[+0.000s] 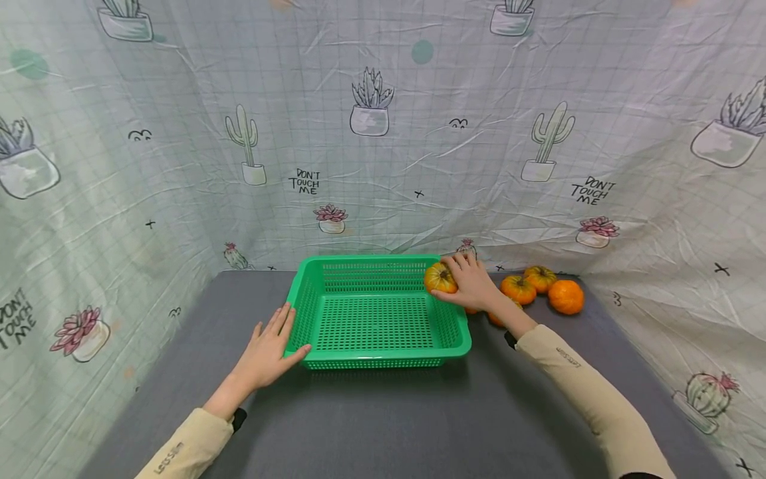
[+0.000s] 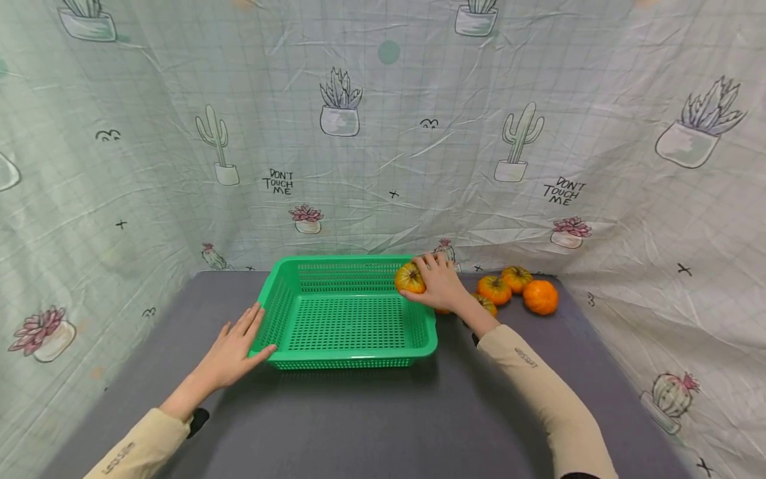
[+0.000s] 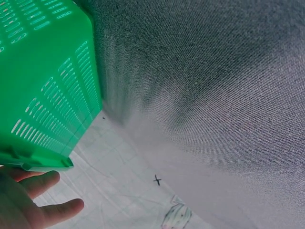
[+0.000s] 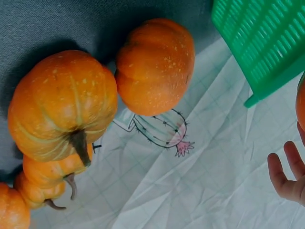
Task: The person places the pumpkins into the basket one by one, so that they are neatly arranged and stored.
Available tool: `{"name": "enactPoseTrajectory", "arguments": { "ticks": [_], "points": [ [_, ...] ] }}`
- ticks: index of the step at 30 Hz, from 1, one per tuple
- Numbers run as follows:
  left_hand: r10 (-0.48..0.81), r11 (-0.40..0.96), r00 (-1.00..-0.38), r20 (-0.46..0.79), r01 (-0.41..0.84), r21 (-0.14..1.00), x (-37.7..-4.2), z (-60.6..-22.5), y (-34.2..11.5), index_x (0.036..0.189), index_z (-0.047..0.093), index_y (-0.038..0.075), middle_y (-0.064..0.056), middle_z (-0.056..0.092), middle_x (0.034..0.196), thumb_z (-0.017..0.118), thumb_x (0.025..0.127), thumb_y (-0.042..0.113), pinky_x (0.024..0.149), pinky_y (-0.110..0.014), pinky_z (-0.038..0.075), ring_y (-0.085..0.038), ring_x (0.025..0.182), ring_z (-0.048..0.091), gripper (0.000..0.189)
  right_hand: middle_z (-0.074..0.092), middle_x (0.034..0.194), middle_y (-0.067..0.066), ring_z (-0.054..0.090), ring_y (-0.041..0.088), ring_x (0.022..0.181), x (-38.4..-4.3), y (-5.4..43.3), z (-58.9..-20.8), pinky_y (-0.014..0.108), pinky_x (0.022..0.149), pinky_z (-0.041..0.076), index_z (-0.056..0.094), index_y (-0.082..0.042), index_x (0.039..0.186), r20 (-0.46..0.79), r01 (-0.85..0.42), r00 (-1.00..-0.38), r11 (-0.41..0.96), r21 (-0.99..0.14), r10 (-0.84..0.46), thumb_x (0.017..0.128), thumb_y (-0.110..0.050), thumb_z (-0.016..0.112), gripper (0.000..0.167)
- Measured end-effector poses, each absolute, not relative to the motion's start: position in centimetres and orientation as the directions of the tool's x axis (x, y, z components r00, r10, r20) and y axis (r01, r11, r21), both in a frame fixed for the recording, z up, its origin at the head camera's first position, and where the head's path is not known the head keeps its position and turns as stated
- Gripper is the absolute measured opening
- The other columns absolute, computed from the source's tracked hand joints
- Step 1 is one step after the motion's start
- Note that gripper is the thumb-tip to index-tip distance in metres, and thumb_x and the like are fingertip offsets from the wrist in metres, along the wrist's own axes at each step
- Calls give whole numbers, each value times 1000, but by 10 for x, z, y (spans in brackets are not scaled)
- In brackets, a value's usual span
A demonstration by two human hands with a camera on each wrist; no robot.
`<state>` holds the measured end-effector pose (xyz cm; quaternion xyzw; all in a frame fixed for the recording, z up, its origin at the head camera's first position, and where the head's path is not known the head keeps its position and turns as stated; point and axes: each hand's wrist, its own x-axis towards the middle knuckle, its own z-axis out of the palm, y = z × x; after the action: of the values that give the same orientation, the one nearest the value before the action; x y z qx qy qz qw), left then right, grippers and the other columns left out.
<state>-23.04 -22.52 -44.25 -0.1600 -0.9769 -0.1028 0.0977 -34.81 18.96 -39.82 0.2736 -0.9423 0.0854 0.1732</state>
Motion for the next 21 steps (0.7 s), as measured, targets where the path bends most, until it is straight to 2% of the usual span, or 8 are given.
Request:
{"name": "enactPoseTrajectory", "arguments": {
  "ticks": [14,21],
  "points": [
    [293,926,-929,225,334,177,-230,-441,-224,141,21,0,-17,15,149,47,85,53,98,-65,21,-35,135,21,82,45,123,9,35,30,108,-369,169,-401,49,82,32,43,-16,129,267,-553,-810,832,-49,-522,78,-61,51,69],
    [291,925,-931,221,332,184,-229,-441,-225,142,20,0,-17,14,149,45,86,54,98,-65,20,-34,135,22,81,48,124,8,37,29,110,-377,161,-402,50,84,32,43,-15,130,224,-583,-793,812,-9,-567,78,-63,50,70]
  ]
}}
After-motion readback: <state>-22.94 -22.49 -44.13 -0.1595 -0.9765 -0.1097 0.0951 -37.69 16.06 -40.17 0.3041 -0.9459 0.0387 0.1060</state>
